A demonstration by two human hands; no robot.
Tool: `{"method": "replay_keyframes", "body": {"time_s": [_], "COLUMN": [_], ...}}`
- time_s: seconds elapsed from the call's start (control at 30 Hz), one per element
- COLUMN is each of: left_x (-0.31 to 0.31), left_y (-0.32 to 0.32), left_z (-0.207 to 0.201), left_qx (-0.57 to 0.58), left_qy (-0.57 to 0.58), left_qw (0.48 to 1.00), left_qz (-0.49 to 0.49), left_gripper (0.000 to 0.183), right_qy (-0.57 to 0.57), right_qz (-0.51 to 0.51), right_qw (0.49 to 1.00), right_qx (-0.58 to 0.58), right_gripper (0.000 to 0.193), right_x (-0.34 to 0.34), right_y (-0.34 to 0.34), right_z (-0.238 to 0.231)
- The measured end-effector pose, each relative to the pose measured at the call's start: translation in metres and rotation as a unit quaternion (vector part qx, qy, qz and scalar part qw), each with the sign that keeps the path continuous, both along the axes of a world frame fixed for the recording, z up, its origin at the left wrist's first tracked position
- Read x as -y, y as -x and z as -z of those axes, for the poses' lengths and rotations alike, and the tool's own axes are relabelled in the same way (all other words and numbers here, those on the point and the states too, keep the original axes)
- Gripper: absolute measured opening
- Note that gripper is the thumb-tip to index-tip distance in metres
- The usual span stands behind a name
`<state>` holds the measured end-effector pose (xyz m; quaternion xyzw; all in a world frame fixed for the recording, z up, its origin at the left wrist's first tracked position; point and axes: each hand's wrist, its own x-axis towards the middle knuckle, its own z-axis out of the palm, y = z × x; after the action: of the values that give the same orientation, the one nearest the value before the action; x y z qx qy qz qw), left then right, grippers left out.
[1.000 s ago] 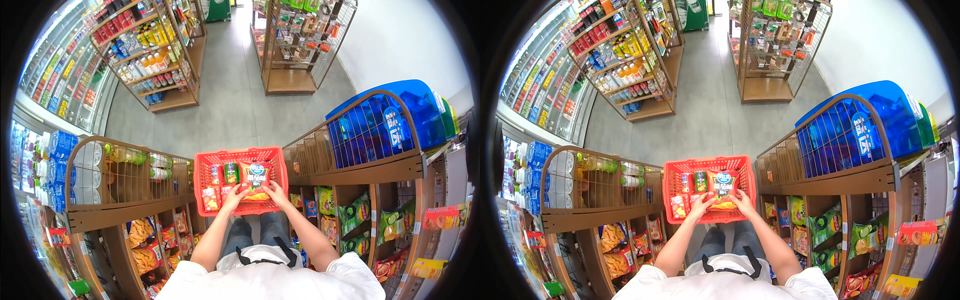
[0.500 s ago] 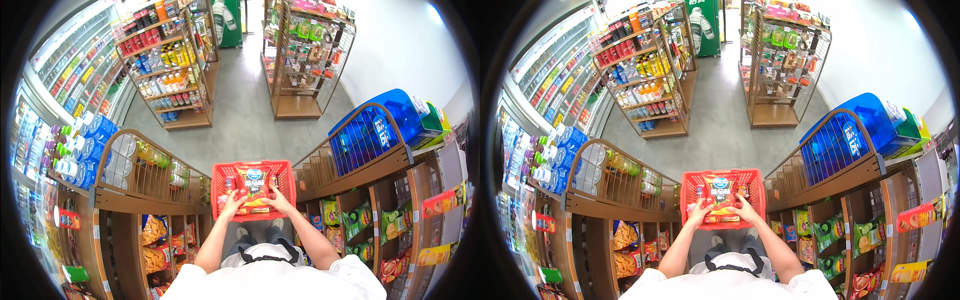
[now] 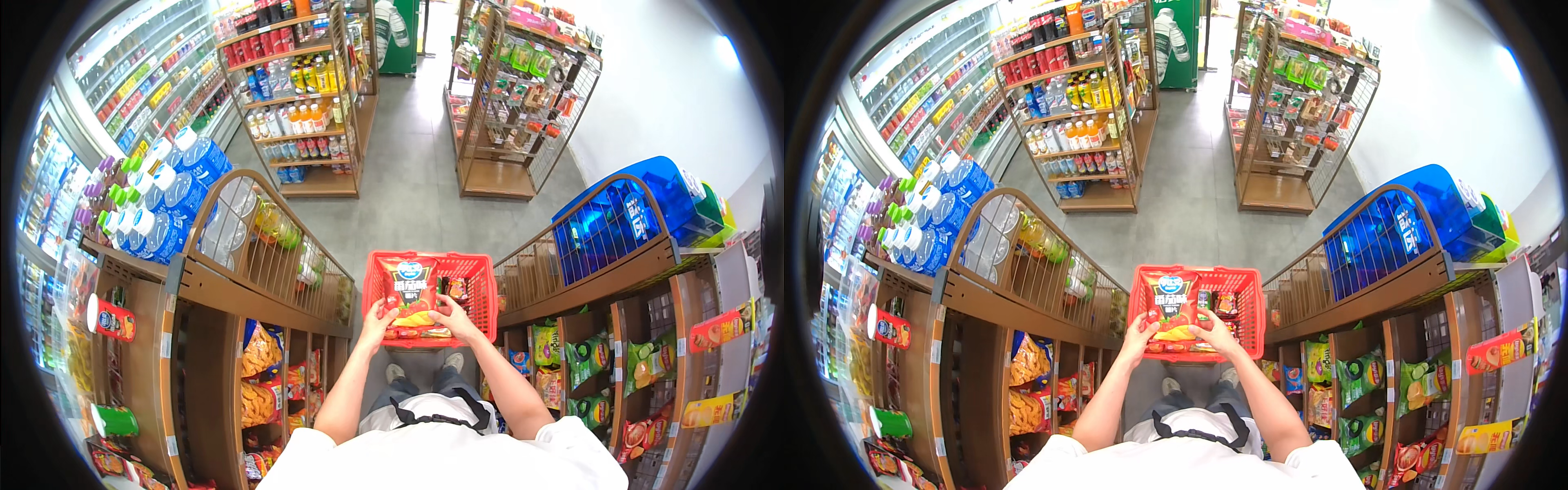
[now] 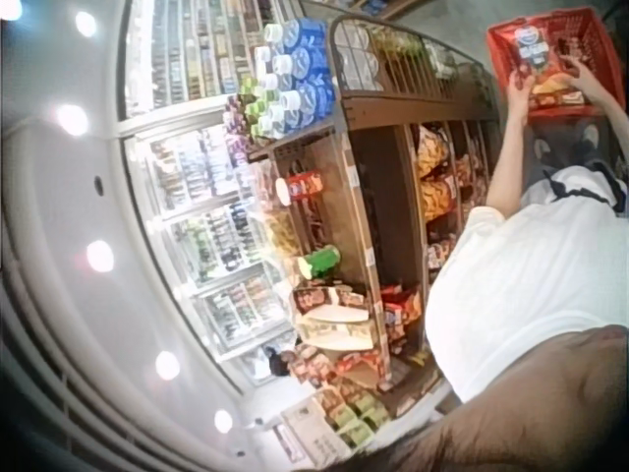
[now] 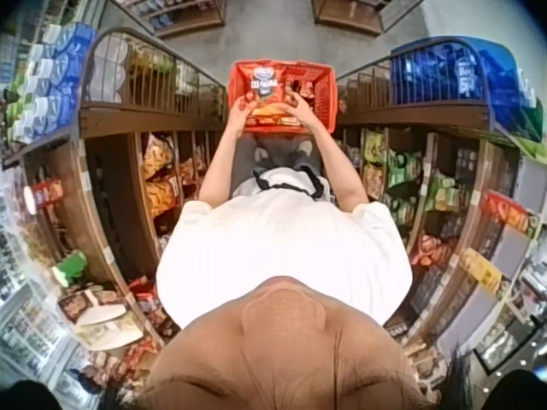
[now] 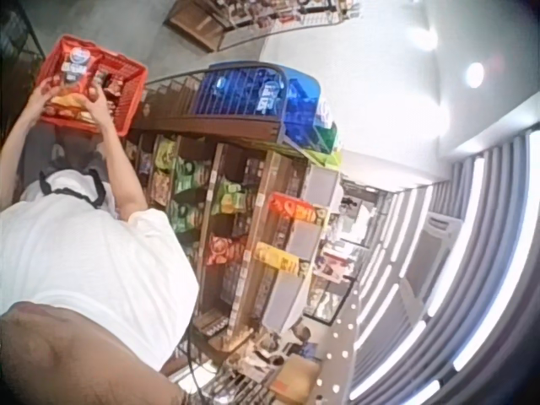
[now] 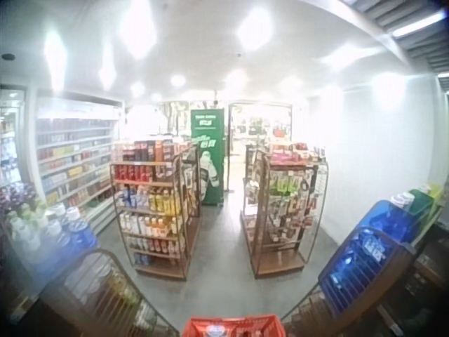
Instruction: The person picks up bags of snacks from a shopping basket and places them into cardboard display boxes on a retail shelf by hand.
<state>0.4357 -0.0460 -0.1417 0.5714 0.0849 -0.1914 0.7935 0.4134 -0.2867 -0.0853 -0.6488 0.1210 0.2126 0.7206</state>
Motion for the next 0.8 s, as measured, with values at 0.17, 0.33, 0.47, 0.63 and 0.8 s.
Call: {"method": "replay_keyframes", "body": {"time_s": [0.17,0.33,0.47,0.63,0.8], "left_x": [-0.005,0.002,0.006,0.015,0.032], "left_y": [0.008,0.022,0.04,0.077,0.129], "left_z": [-0.015,-0.029,-0.034,-0.045,-0.053], "left_qx": [0.011,0.014,0.025,0.039,0.027], "left_qy": [-0.029,-0.031,-0.011,-0.011,-0.017], "left_qw": [0.999,0.998,0.995,0.979,0.955], "left_qz": [-0.016,-0.049,-0.1,-0.2,-0.295], "left_gripper": [0.069,0.071,0.069,0.065,0.064], "right_qy": [-0.041,-0.045,-0.048,-0.033,-0.015], "right_qz": [-0.006,-0.042,-0.112,-0.213,-0.3], "right_qw": [0.999,0.998,0.993,0.976,0.954], "right_qx": [0.008,-0.002,0.008,-0.014,0.008], "right_gripper": [0.072,0.079,0.086,0.087,0.091], "right_x": [0.0,0.01,0.012,0.005,-0.001], "right_y": [0.003,-0.007,-0.02,-0.023,-0.019], "right_z": [0.017,0.036,0.028,-0.015,0.018]}}
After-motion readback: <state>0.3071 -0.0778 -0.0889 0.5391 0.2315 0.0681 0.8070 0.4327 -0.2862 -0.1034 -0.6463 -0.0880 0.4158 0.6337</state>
